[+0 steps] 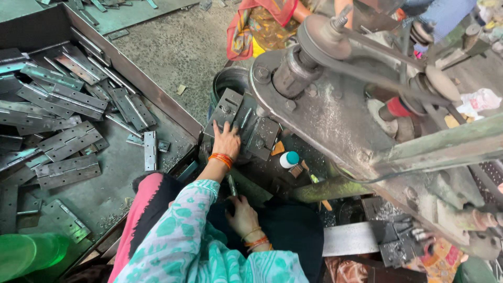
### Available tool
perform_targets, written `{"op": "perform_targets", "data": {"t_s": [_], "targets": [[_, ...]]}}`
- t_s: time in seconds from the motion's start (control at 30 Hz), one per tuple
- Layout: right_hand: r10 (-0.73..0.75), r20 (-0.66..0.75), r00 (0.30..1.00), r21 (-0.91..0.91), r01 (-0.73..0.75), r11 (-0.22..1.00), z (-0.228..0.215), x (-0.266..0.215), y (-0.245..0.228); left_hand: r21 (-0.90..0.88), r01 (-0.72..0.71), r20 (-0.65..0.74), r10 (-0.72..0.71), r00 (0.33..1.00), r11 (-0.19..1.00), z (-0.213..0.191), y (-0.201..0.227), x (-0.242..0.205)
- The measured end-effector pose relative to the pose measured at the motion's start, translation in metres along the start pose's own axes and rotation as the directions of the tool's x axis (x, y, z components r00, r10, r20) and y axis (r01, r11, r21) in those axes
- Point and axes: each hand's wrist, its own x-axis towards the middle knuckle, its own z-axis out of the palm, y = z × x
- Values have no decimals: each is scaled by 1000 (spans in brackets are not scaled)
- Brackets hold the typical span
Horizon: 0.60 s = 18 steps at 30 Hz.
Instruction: The person operates a manual punching machine to process metal hinge plates. They pick up plates from a pile, place them into the machine's die, and activate the press to punch holes. Finished plates are dropped into a collection bin.
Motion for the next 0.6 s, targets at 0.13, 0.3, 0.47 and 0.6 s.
{"op": "perform_targets", "data": {"t_s": [0.13, 0.3, 0.47, 0.6], "targets": [[-49, 1, 999, -37, 49, 998, -14, 9, -3, 8, -1, -26, 2, 1000, 1000, 1, 2, -5], [-39, 54, 998, -113, 45, 993, -39, 22, -8, -18, 27, 27, -26, 999, 999, 4, 6, -16], [-7, -24, 1000, -18, 7, 1000, 4, 6, 7, -41, 28, -56, -30, 998, 999, 9, 4, -15], [-18, -87, 996, 25, 20, 999, 47, -8, 22, -59, 3, -79, -8, 997, 998, 7, -1, -19]]}}
